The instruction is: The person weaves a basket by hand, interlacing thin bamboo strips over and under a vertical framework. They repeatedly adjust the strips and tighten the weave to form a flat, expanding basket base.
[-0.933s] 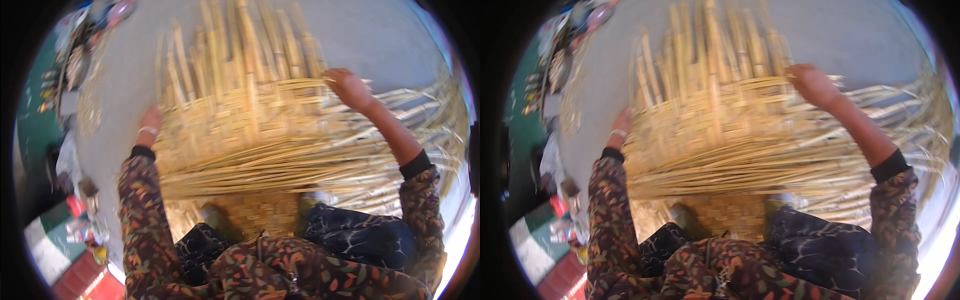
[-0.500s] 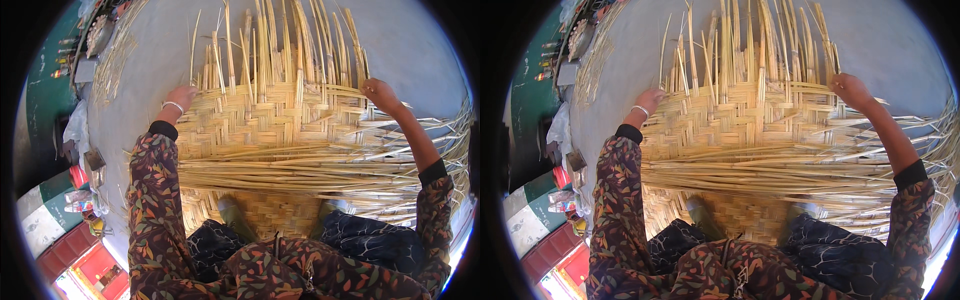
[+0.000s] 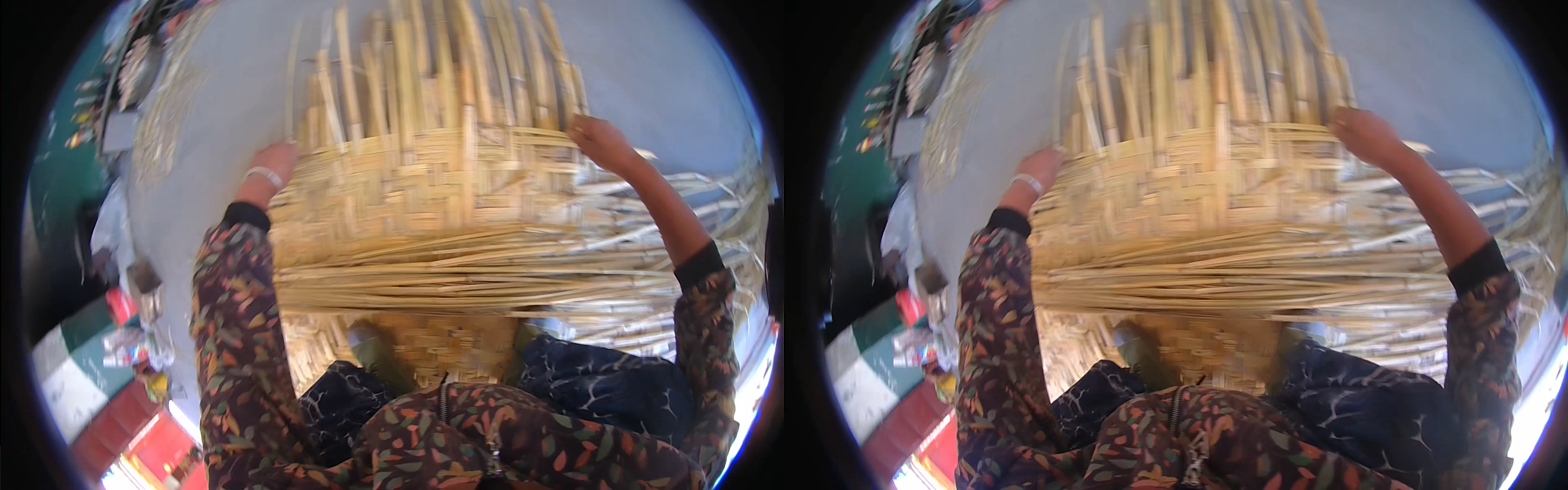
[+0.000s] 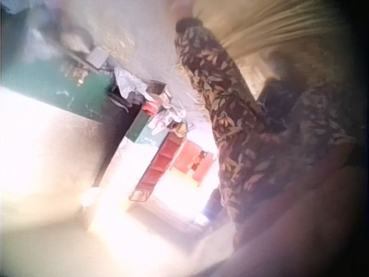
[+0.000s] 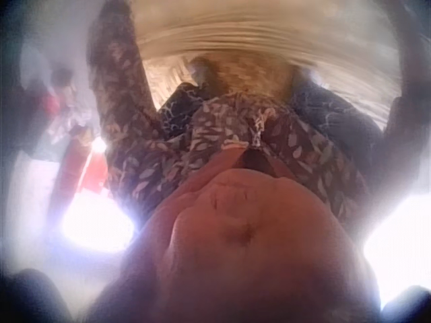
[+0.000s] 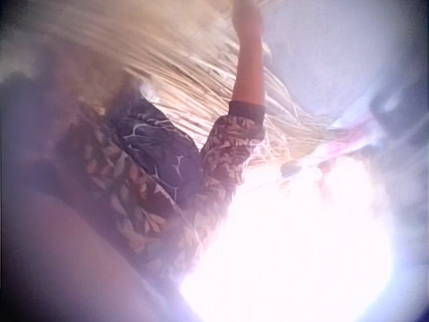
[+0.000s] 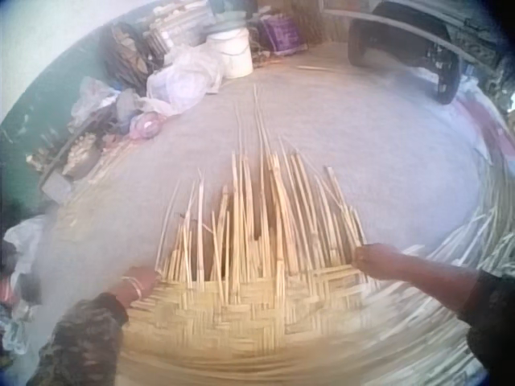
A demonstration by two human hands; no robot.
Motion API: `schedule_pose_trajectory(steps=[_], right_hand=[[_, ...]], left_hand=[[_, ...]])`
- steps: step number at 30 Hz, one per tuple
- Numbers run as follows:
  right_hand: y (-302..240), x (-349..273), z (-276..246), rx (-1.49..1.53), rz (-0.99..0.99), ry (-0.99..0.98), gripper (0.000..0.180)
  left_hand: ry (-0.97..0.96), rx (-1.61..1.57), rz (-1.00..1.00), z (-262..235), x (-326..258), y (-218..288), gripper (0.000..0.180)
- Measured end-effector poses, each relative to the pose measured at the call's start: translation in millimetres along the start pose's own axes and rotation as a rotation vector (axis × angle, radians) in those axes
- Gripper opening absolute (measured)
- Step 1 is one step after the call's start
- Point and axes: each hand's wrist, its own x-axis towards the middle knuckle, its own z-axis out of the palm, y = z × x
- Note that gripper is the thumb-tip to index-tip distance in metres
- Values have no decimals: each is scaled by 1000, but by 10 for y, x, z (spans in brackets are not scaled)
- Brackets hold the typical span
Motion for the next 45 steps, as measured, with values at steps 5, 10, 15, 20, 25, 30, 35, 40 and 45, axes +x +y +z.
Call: schedule_pose_trajectory(steps=[5,10,15,20,25,30,35,40,45], right_hand=[[114,-7,-63,152,-62,-57,27],[175,24,-123,119,-125,-95,23],[157,-48,-117,160,-124,-107,17],[-89,-232,-214,32,-133,-51,15],[2,-294,-140,-103,-227,81,13],[24,-433,-223,104,-358,546,13],[81,-371,-147,667,-34,202,19],[136,-188,-64,459,-19,117,24],[142,132,8,114,13,91,20]], left_hand=[[767,-211,110,-25,-248,690,31],[846,-425,445,-727,-220,1966,31],[595,-745,573,-1408,-15,2892,32],[376,-668,546,-1551,299,3186,27],[433,-708,529,-1569,384,3290,26],[557,-740,423,-1489,336,3350,22],[677,-824,293,-1434,274,3419,20],[628,-990,169,-1434,263,3441,21],[589,-1139,72,-1446,252,3439,24]])
